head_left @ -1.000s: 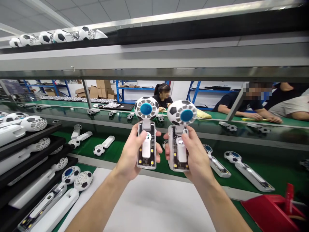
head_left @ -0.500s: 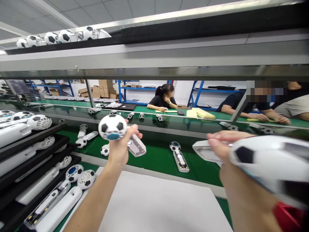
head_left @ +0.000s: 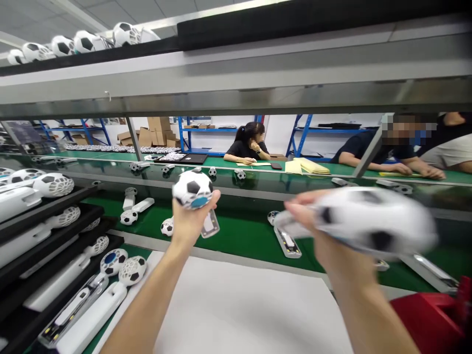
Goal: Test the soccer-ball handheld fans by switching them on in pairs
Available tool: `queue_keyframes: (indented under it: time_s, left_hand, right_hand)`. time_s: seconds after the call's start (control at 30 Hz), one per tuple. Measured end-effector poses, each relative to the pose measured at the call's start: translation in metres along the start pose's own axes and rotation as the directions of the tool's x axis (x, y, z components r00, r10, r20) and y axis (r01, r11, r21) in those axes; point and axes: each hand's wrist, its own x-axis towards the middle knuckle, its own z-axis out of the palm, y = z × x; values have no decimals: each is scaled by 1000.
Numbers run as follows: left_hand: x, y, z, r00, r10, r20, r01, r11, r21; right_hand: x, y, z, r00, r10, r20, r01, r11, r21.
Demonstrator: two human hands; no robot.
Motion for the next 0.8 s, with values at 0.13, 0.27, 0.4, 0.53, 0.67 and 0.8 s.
queue_keyframes:
  time_s: [0.13,0.27,0.4,0.53,0.67,0.8]
  left_hand:
    - [23,-83,6,965,-158,211,127,980,153]
    - [23,-142,3,926,-240,291,150,942,299]
    - [19,-167,-4,907,-250,340,67,882,467]
    - [16,-176,-9,889,-269,371,-52,744,666]
    - [14,-174,-8,844,-351,405,-140,585,799]
    - [23,-153,-17,848,-370,379,-194,450,872]
  right_hand:
    - [20,69,30,942,335,19,-328,932,-156]
    - [16,143,36,913,409,2,-388,867,-311]
    - [1,186,30,922,378,-79,-363,777,-514]
    - [-8,200,29,935,354,-22,-271,674,-688]
    - [-8,193,28,954,294,66,-131,601,-789]
    - [2,179,21,970,238,53,-89,546,-833]
